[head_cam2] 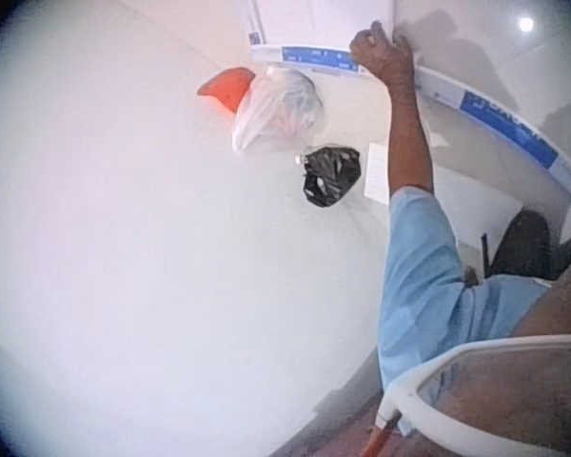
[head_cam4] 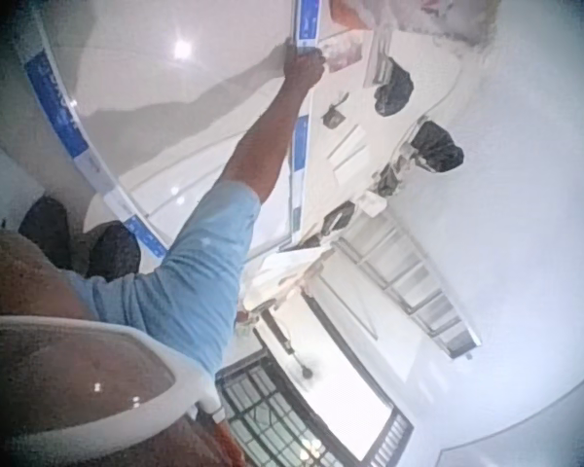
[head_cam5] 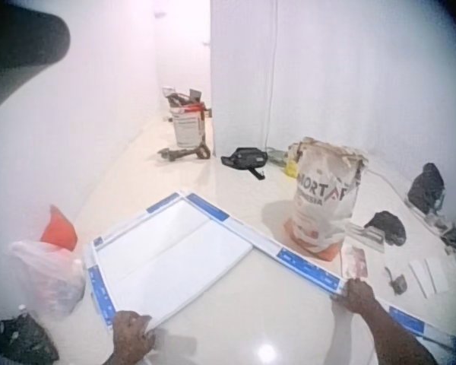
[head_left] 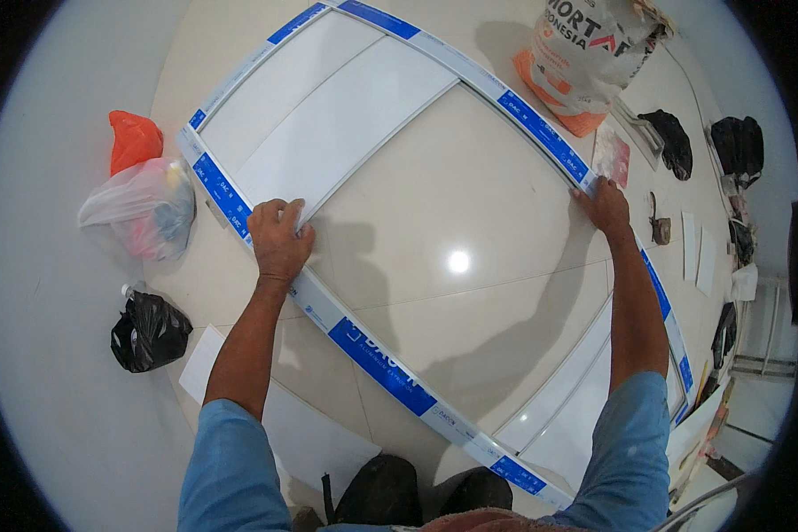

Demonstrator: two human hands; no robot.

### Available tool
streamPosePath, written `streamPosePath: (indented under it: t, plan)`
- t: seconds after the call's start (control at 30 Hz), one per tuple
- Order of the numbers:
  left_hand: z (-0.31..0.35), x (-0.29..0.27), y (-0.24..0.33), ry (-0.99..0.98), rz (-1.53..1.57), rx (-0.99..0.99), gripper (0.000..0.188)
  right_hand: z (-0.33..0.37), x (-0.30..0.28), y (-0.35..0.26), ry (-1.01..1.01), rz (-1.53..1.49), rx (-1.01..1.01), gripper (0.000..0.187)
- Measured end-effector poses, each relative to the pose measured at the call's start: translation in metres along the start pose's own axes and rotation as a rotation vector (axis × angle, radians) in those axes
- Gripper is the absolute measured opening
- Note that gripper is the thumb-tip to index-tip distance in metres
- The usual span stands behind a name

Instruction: The person removes protective plastic film from white panels, measures and marks them with a ruler and pen, then fits the panels into a frame on the floor. The person handles multiple panels and aligns them within the frame.

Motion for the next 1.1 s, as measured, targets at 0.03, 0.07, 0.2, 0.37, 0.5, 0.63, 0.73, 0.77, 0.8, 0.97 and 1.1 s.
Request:
streamPosePath:
  t: [0.03, 0.07, 0.2, 0.37, 0.5, 0.63, 0.73, 0.77, 0.8, 0.97, 1.1]
  plan:
    - [0.0, 0.001, 0.0, 0.003, 0.014, 0.021, 0.047, 0.0, -0.001, -0.002, 0.0, 0.011, -0.003, 0.077]
    - [0.0, 0.002, -0.001, 0.005, 0.027, 0.043, 0.046, -0.001, -0.002, -0.003, 0.0, 0.021, -0.006, 0.077]
    - [0.004, 0.003, -0.005, -0.018, -0.004, 0.027, 0.045, -0.001, -0.005, -0.01, -0.024, 0.02, -0.002, 0.078]
    - [0.008, 0.004, -0.008, -0.035, 0.022, -0.011, 0.046, -0.002, 0.0, -0.007, -0.012, 0.021, 0.031, 0.079]
    - [0.002, 0.005, -0.005, -0.008, 0.031, 0.02, 0.044, -0.002, 0.002, -0.005, 0.004, 0.015, 0.054, 0.08]
    - [0.01, 0.009, -0.006, -0.093, 0.017, 0.003, 0.047, -0.004, 0.004, -0.005, 0.029, 0.02, 0.018, 0.079]
    - [0.007, 0.007, -0.006, -0.097, 0.014, -0.011, 0.046, 0.0, -0.005, -0.011, 0.03, 0.07, 0.008, 0.077]
    - [0.007, 0.007, -0.006, -0.078, 0.014, -0.005, 0.045, 0.001, -0.004, -0.011, 0.055, 0.069, -0.033, 0.076]
    - [0.009, 0.007, -0.006, -0.058, 0.014, 0.001, 0.044, 0.006, 0.001, -0.01, 0.069, 0.07, -0.027, 0.075]
    - [0.007, 0.007, -0.007, -0.078, 0.038, 0.002, 0.048, 0.017, -0.004, -0.016, 0.023, 0.07, 0.009, 0.072]
    - [0.004, 0.007, -0.004, -0.07, 0.044, 0.02, 0.047, 0.019, -0.002, -0.013, 0.059, 0.065, 0.011, 0.072]
Point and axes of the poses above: each hand's wrist, its own z-axis away from the middle knuckle, its own x-axis out of the palm, y = z × x, the point moved 3 cm from there along -z, towards the middle knuckle, and after that the axes turned 1 degree about x, right-handed, at the moved point
